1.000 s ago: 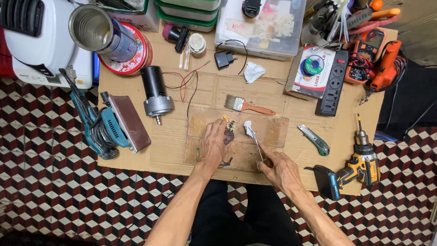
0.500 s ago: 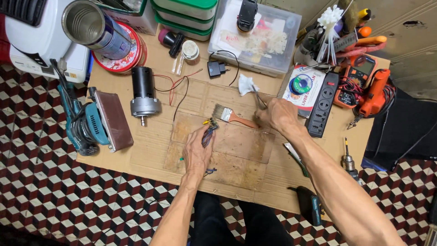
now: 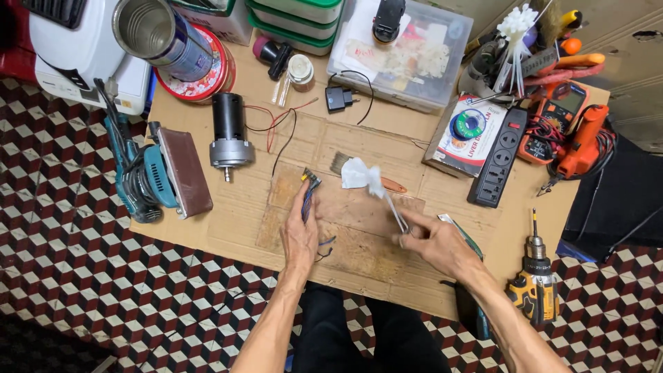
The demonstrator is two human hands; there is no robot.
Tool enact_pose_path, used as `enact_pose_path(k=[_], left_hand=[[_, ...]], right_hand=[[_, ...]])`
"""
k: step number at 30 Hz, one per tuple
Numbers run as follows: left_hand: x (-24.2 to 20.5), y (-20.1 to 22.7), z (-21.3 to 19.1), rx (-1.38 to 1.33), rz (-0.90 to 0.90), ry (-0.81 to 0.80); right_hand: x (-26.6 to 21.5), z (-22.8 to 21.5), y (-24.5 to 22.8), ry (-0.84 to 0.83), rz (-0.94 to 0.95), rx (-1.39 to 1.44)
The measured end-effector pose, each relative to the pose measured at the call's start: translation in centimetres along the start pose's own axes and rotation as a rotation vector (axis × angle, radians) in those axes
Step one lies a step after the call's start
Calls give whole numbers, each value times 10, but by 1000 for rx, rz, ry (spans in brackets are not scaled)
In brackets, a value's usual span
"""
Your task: Cleaning and inspecting small electronic circuit components and parts on a workbench.
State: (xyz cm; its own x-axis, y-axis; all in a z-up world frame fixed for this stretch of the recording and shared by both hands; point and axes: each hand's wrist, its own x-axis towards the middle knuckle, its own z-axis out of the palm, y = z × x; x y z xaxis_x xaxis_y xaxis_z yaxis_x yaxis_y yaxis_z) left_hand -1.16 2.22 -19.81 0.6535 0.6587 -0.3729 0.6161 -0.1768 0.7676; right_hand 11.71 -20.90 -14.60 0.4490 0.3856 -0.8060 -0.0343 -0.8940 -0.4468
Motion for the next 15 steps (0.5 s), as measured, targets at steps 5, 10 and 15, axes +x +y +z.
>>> enact_pose_path(k=[5,10,15], left_hand=[[21,18,18,-80,17,-81],[42,22,33,90,219,-199],[32,2,17,108,239,-189]], right_hand=[[36,7,-20,224,-119,531],[44,26,-32,292,-9,121],[37,53,-24,254,-17,-179]])
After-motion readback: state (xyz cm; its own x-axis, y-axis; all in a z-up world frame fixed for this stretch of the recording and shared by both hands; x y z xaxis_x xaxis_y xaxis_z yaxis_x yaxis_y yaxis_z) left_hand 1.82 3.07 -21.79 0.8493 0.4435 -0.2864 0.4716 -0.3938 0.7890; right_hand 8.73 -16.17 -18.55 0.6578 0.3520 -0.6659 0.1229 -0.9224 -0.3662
